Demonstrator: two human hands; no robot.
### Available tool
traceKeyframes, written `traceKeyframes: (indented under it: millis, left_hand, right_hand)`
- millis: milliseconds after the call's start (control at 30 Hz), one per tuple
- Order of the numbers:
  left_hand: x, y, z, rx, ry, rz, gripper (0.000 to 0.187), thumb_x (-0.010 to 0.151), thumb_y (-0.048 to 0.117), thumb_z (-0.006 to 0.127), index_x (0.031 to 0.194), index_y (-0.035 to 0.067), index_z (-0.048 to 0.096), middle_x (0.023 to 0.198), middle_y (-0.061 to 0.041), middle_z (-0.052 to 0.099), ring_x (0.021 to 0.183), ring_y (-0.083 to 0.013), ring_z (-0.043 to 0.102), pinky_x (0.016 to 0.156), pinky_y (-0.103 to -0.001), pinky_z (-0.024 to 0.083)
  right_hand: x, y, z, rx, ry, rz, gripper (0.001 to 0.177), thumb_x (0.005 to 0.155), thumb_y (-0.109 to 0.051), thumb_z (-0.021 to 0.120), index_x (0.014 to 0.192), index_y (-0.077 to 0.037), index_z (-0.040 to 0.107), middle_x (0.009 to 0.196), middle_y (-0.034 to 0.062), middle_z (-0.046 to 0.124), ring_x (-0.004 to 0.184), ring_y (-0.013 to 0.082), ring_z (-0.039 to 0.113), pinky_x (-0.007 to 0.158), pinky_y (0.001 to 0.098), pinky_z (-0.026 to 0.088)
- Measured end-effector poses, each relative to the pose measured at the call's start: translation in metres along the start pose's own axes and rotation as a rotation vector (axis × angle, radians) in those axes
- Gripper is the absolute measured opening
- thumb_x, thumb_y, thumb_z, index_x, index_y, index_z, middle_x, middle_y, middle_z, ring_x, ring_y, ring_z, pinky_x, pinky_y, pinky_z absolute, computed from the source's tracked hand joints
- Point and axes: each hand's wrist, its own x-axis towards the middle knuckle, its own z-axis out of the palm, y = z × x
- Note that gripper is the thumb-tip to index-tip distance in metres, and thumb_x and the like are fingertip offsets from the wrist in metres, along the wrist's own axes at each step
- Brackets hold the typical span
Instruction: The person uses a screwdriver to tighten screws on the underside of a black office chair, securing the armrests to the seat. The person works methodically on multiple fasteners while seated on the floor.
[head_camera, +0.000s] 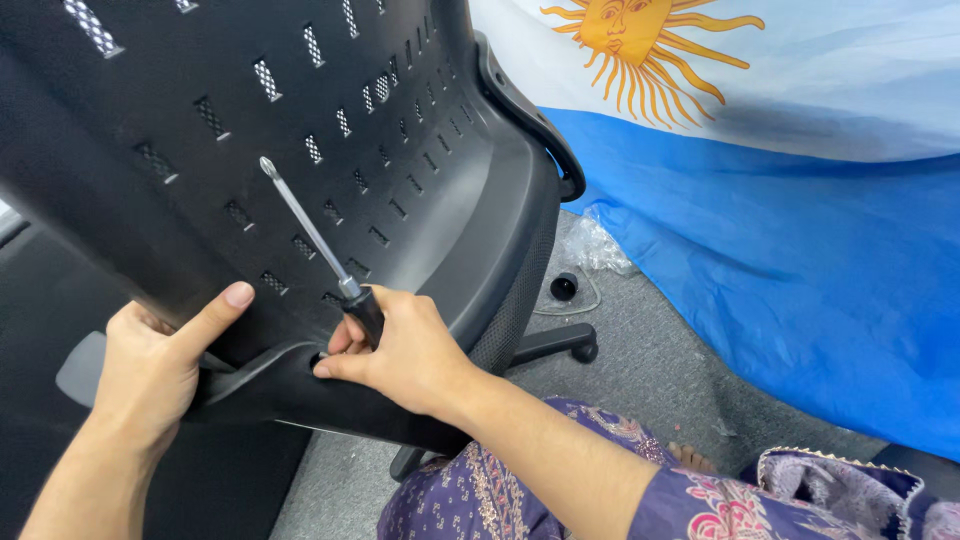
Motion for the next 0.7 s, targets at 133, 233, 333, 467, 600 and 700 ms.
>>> traceKeyframes:
  millis: [133, 233, 333, 467, 600, 700]
  left_hand:
    - [0.002, 0.001, 0.001, 0.024, -0.012, 0.023, 0.048, 0.084, 0.028, 0.081, 0.114, -0.008, 0.068, 0.105, -0.017, 0.076, 0.091, -0.0198, 0.072, 0.083, -0.031, 0.056]
    - [0.002, 0.003, 0.004, 0.039, 0.000, -0.011, 0.049, 0.082, 0.028, 0.081, 0.114, -0.007, 0.068, 0.103, -0.016, 0.076, 0.090, -0.0202, 0.073, 0.082, -0.031, 0.057]
    - [0.000, 0.007, 0.007, 0.001, -0.012, -0.029, 0.049, 0.081, 0.028, 0.082, 0.112, -0.007, 0.068, 0.102, -0.017, 0.077, 0.088, -0.0216, 0.073, 0.079, -0.033, 0.058]
    - [-0.004, 0.016, 0.011, 0.008, -0.018, -0.036, 0.051, 0.080, 0.030, 0.081, 0.114, -0.004, 0.067, 0.101, -0.017, 0.076, 0.087, -0.0213, 0.075, 0.080, -0.033, 0.059]
    - [-0.005, 0.021, 0.013, 0.025, -0.026, -0.042, 0.052, 0.078, 0.032, 0.082, 0.114, -0.003, 0.068, 0.098, -0.016, 0.077, 0.086, -0.0207, 0.076, 0.079, -0.033, 0.060]
    - [-0.007, 0.022, 0.014, 0.022, -0.036, -0.014, 0.051, 0.078, 0.033, 0.082, 0.113, -0.003, 0.071, 0.098, -0.016, 0.077, 0.086, -0.0212, 0.075, 0.077, -0.034, 0.058]
  right_hand:
    - [-0.010, -0.007, 0.011, -0.019, -0.035, 0.018, 0.038, 0.070, -0.014, 0.087, 0.071, -0.006, 0.050, 0.074, 0.0045, 0.072, 0.064, 0.0110, 0.062, 0.060, 0.0272, 0.051]
    - [-0.014, -0.009, 0.014, -0.058, 0.034, 0.056, 0.027, 0.074, -0.014, 0.087, 0.076, -0.010, 0.061, 0.066, 0.0061, 0.061, 0.061, 0.0123, 0.057, 0.058, 0.0279, 0.048]
    - [-0.013, -0.007, 0.010, -0.051, 0.073, 0.055, 0.032, 0.073, -0.012, 0.085, 0.070, -0.005, 0.054, 0.067, -0.0016, 0.067, 0.064, 0.0091, 0.064, 0.061, 0.0260, 0.051]
    - [-0.008, -0.010, 0.013, -0.083, 0.054, 0.012, 0.026, 0.071, -0.011, 0.086, 0.076, -0.004, 0.061, 0.066, -0.0003, 0.059, 0.064, 0.0102, 0.061, 0.061, 0.0286, 0.051]
    - [-0.008, -0.017, 0.017, -0.216, 0.063, 0.024, 0.029, 0.070, -0.014, 0.086, 0.076, -0.004, 0.060, 0.064, 0.0010, 0.060, 0.061, 0.0114, 0.062, 0.060, 0.0307, 0.051]
    - [-0.012, -0.017, 0.019, -0.293, 0.087, 0.083, 0.029, 0.071, -0.016, 0.088, 0.076, -0.004, 0.062, 0.061, 0.0037, 0.060, 0.057, 0.0146, 0.060, 0.060, 0.0319, 0.049]
